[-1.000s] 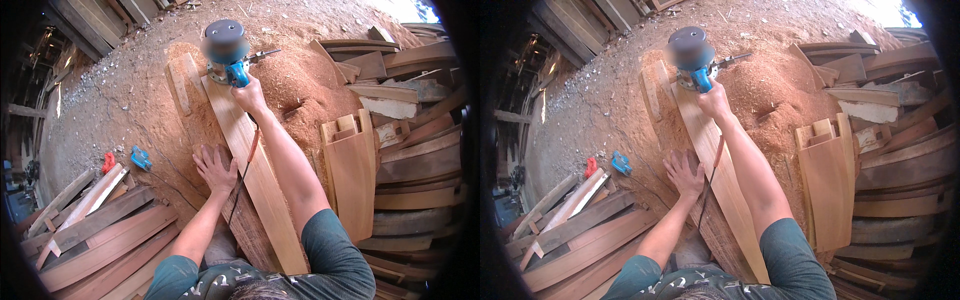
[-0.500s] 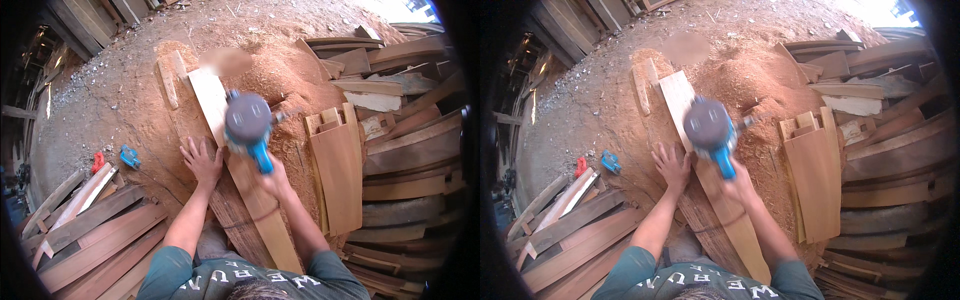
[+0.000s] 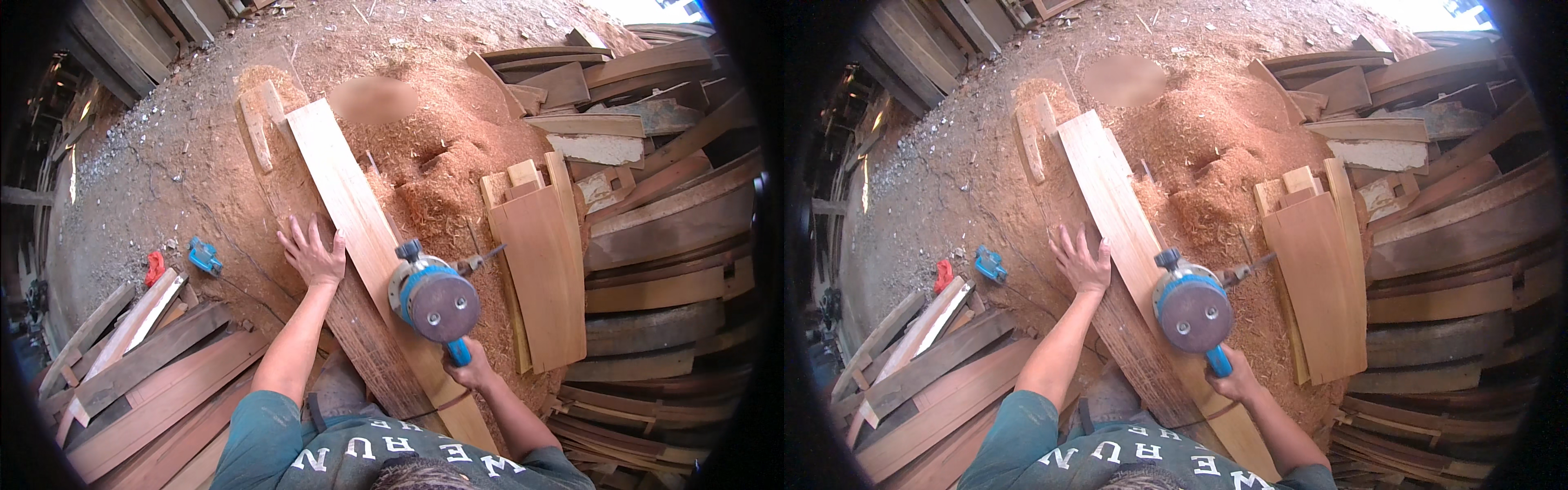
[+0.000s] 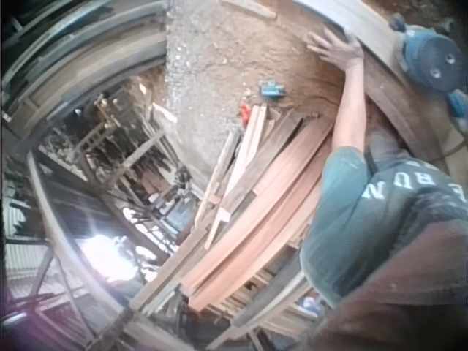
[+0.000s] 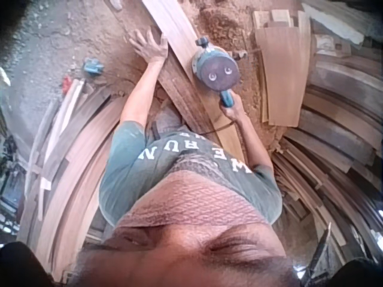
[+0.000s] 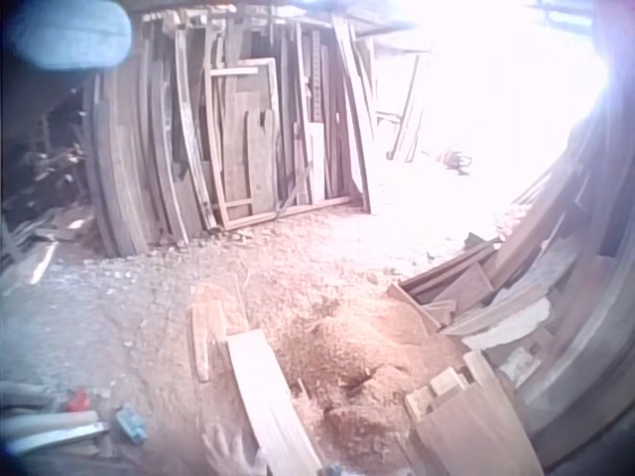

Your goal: The person uses a handheld electric router to smooth and shape the edges of a long wooden plank. They guide the tool along the length of the wood, creating a groove and removing material. The person flips the plank over to work on the other side.

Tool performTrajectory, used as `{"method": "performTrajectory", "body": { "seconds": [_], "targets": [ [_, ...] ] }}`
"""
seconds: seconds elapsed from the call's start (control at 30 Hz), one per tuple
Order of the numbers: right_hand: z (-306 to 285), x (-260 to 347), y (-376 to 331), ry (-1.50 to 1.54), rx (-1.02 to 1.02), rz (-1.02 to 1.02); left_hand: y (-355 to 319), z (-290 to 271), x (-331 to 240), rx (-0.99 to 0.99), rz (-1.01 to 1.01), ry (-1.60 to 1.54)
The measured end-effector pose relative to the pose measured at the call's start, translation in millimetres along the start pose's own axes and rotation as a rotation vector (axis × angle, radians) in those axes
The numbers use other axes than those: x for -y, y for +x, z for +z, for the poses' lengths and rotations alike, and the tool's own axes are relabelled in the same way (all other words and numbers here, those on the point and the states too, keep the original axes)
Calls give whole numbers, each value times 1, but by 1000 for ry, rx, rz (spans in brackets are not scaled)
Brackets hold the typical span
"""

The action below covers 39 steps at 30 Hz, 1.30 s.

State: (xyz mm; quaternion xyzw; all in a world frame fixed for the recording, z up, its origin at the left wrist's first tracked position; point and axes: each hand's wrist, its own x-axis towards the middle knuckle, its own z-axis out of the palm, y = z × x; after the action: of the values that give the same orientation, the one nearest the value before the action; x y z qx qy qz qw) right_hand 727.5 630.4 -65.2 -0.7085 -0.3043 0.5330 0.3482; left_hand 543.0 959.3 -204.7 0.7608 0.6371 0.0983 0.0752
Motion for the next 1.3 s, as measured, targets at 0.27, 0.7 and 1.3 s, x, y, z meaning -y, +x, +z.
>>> {"method": "performTrajectory", "body": {
  "seconds": [0.27,0.7,1.3],
  "targets": [
    [3,14,63,49,2,-78,-1,1,1,-11,10,19],
    [4,51,120,118,27,-153,1,-5,-4,44,-12,0],
    [11,78,187,187,38,-276,0,-7,0,76,8,-10]
  ]
}}
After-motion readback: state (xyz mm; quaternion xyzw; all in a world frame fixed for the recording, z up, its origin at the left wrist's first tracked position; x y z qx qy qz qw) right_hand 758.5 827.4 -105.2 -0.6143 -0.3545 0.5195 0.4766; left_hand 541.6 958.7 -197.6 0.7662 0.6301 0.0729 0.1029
